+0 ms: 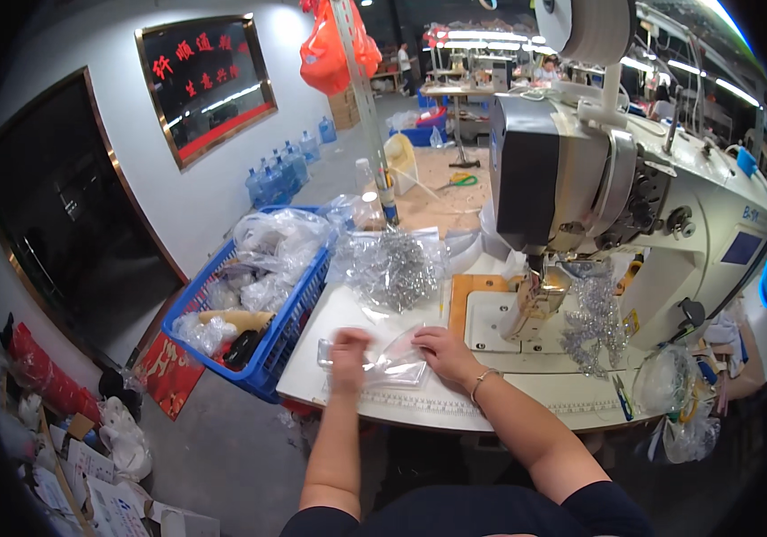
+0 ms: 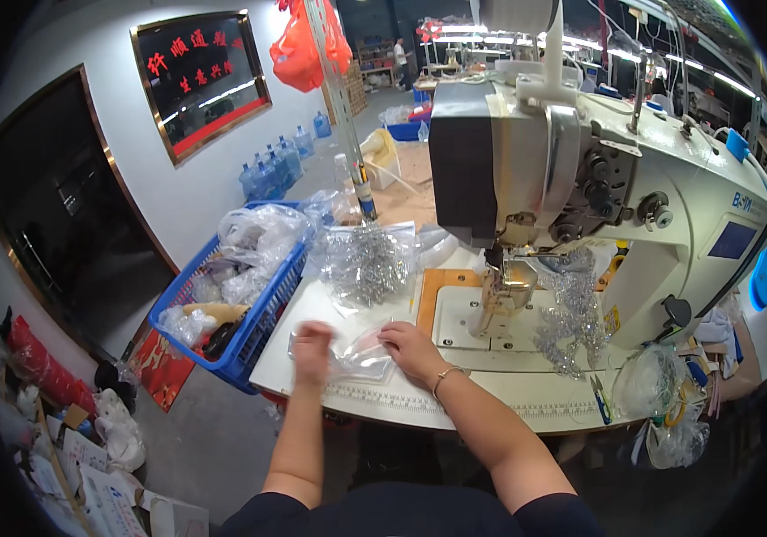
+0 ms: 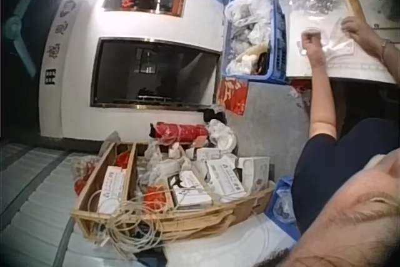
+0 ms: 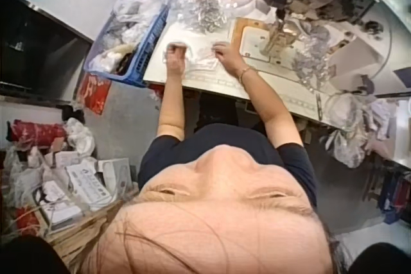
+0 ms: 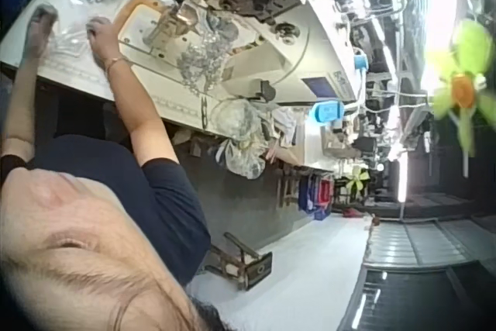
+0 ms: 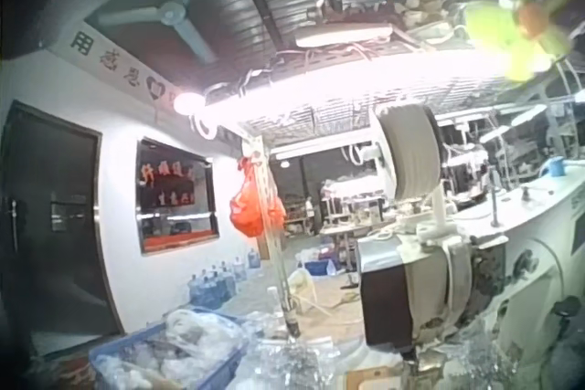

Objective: The person sews a silver sequined strip onto a clear plastic backing using a sewing machine. They align the strip, feed it through the machine, and trim the excess thread with scissors.

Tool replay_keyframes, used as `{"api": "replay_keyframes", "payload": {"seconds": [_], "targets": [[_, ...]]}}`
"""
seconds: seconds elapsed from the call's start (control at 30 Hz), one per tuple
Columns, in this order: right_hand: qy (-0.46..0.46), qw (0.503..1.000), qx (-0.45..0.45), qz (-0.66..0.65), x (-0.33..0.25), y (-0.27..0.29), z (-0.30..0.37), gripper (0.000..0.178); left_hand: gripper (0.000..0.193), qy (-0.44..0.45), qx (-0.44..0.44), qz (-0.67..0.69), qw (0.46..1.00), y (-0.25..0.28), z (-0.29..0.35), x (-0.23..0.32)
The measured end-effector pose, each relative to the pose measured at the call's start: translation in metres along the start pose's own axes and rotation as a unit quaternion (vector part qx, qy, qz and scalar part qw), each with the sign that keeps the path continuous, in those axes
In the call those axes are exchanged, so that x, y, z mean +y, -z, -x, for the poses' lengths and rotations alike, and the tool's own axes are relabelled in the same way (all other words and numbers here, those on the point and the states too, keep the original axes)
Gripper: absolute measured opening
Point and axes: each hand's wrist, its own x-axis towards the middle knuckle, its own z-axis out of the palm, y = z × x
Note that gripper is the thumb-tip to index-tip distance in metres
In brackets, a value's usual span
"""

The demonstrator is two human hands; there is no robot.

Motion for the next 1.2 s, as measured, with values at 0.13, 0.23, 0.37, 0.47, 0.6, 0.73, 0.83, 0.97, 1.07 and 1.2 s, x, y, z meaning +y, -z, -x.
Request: {"api": "replay_keyframes", "payload": {"seconds": [0.13,0.23,0.37,0.47,0.6,0.73,0.83,0.97,1.07,1.2], "targets": [[0.019,0.998,0.004,0.051,0.0,0.006,0.006,0.017,0.009,-0.097,0.079,0.491,0.862,0.104,0.01,0.11],[0.015,0.998,0.011,0.061,0.0,0.012,0.006,0.018,0.011,-0.243,0.147,0.334,0.899,0.129,0.019,0.2],[-0.024,0.992,-0.003,-0.126,-0.056,0.024,0.023,0.033,0.008,-0.213,0.097,-0.126,0.964,0.004,0.049,0.216],[-0.105,0.881,-0.117,-0.446,-0.118,0.049,0.068,0.042,0.006,-0.173,-0.137,-0.333,0.917,-0.091,0.066,0.173],[-0.295,0.884,0.071,-0.357,-0.081,0.075,0.143,0.028,0.021,-0.035,-0.278,-0.24,0.93,-0.176,0.073,0.062],[-0.384,0.872,0.207,-0.222,-0.056,0.111,0.168,0.02,0.035,-0.159,-0.229,-0.318,0.906,-0.196,0.032,0.018],[-0.381,0.858,0.256,-0.231,-0.044,0.12,0.175,0.021,0.051,-0.316,-0.024,-0.513,0.798,-0.155,-0.083,0.022],[-0.375,0.877,0.224,-0.199,-0.052,0.115,0.16,0.024,0.071,-0.136,-0.104,-0.671,0.721,-0.095,-0.154,-0.022],[-0.384,0.862,0.247,-0.217,-0.057,0.115,0.156,0.027,0.08,-0.005,-0.172,-0.657,0.734,-0.092,-0.165,-0.031],[-0.344,0.88,0.272,-0.18,-0.043,0.123,0.17,0.025,0.076,-0.184,-0.165,-0.541,0.804,-0.143,-0.089,0.024]]}}
